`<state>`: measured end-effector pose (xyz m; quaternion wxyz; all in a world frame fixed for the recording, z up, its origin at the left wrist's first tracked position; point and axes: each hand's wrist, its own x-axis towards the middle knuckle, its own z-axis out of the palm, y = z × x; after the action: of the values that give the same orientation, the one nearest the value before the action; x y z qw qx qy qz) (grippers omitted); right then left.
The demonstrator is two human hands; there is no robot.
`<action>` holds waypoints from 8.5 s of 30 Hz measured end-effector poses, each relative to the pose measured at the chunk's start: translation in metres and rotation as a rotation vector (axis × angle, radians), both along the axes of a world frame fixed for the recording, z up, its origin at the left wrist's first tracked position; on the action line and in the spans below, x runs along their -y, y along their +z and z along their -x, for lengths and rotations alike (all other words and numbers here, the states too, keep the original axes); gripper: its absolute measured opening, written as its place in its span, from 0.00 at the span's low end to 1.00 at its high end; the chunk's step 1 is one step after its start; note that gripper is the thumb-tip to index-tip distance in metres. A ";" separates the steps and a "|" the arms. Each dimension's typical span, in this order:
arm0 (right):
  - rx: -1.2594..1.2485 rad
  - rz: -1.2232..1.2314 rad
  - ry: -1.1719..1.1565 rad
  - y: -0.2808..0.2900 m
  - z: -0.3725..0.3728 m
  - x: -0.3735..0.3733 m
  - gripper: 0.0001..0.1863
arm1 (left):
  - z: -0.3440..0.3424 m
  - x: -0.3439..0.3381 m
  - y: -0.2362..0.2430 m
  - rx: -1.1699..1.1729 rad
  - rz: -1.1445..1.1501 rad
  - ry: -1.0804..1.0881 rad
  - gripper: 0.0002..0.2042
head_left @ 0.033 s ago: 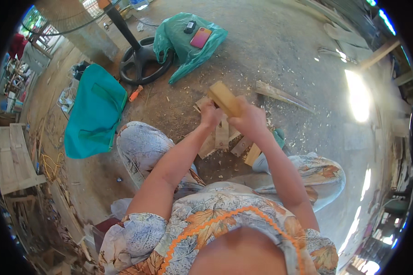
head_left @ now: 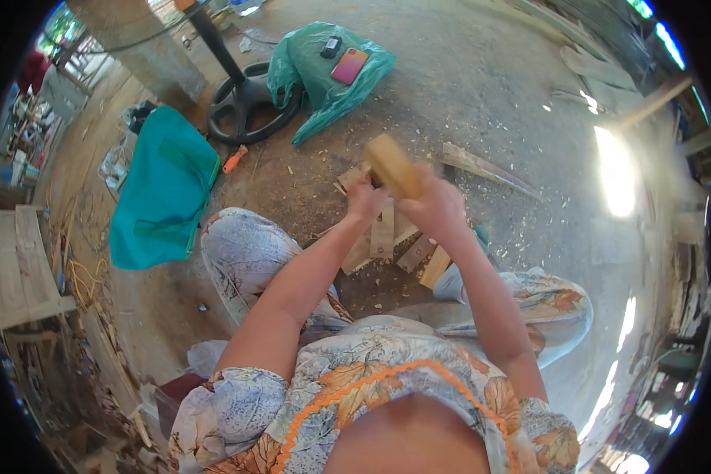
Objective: Manually shaving and carving wood using a mallet and a drawknife or chisel-like tool.
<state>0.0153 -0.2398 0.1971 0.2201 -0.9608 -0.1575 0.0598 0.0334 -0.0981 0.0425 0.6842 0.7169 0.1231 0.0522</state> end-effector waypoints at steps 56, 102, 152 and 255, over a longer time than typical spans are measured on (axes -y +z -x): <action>-0.743 0.203 -0.468 -0.186 0.024 0.093 0.29 | 0.050 0.006 -0.035 -0.278 -1.415 -1.136 0.44; -0.732 0.213 -0.372 -0.179 0.023 0.094 0.24 | 0.004 -0.010 0.011 0.049 -0.135 -0.009 0.10; 0.112 -0.339 0.102 0.044 0.021 -0.005 0.27 | 0.039 0.008 0.005 0.228 -0.531 0.204 0.10; 0.034 -0.595 -0.185 -0.008 -0.013 -0.018 0.29 | 0.009 -0.012 -0.009 0.107 -0.100 0.181 0.08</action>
<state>0.0284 -0.2214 0.1887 0.4935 -0.8653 -0.0838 -0.0251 0.0247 -0.0857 0.0334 0.6458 0.7322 0.1481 0.1578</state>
